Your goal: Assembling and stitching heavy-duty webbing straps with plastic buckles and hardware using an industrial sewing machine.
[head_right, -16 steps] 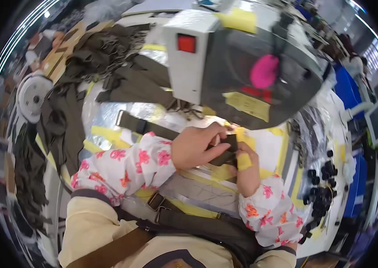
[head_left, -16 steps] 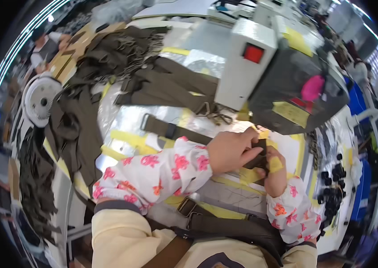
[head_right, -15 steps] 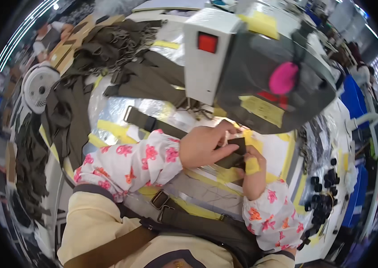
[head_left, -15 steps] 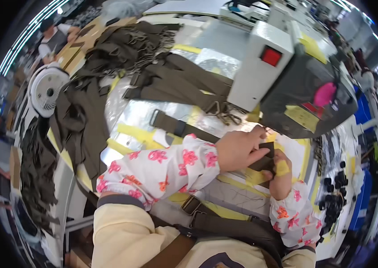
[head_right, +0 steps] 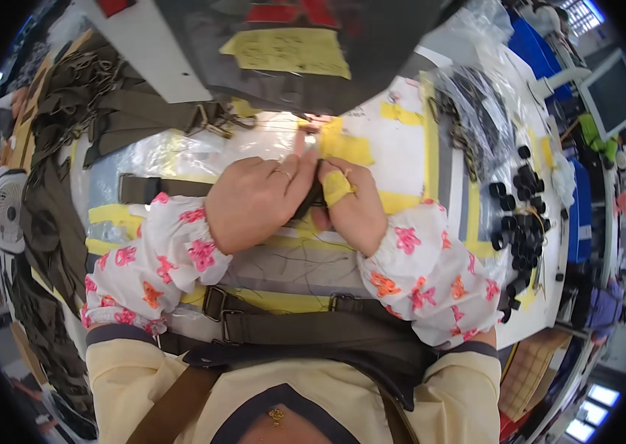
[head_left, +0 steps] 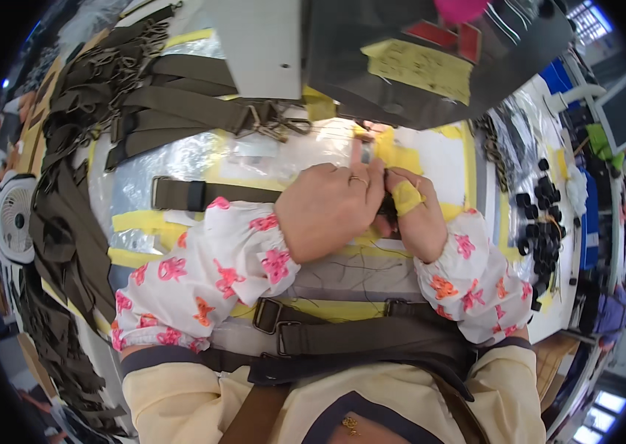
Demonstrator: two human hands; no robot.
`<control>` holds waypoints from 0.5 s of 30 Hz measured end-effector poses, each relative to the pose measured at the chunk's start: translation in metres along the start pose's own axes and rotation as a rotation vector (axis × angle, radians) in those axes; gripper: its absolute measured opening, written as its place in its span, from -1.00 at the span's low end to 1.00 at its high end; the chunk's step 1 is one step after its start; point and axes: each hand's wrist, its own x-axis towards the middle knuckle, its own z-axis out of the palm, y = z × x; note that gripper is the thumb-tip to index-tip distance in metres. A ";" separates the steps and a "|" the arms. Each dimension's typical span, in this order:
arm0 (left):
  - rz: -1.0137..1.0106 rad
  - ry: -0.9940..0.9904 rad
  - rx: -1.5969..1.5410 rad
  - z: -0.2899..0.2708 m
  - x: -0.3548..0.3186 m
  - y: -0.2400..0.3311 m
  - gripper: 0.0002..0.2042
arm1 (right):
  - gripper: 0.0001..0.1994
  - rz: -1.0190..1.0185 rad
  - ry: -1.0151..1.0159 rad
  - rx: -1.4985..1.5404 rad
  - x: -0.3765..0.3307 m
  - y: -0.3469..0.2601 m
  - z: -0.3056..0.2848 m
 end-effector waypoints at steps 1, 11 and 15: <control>-0.022 -0.044 0.080 0.001 0.002 0.003 -0.58 | -0.68 -0.022 0.005 0.028 0.000 0.002 -0.001; -0.521 -0.028 -0.779 0.002 0.005 -0.022 -0.85 | -0.67 -0.002 0.038 -0.167 -0.005 -0.005 0.004; -0.622 -0.203 -1.150 0.007 0.001 -0.033 -0.87 | -0.73 -0.034 0.008 -0.151 -0.003 -0.002 0.004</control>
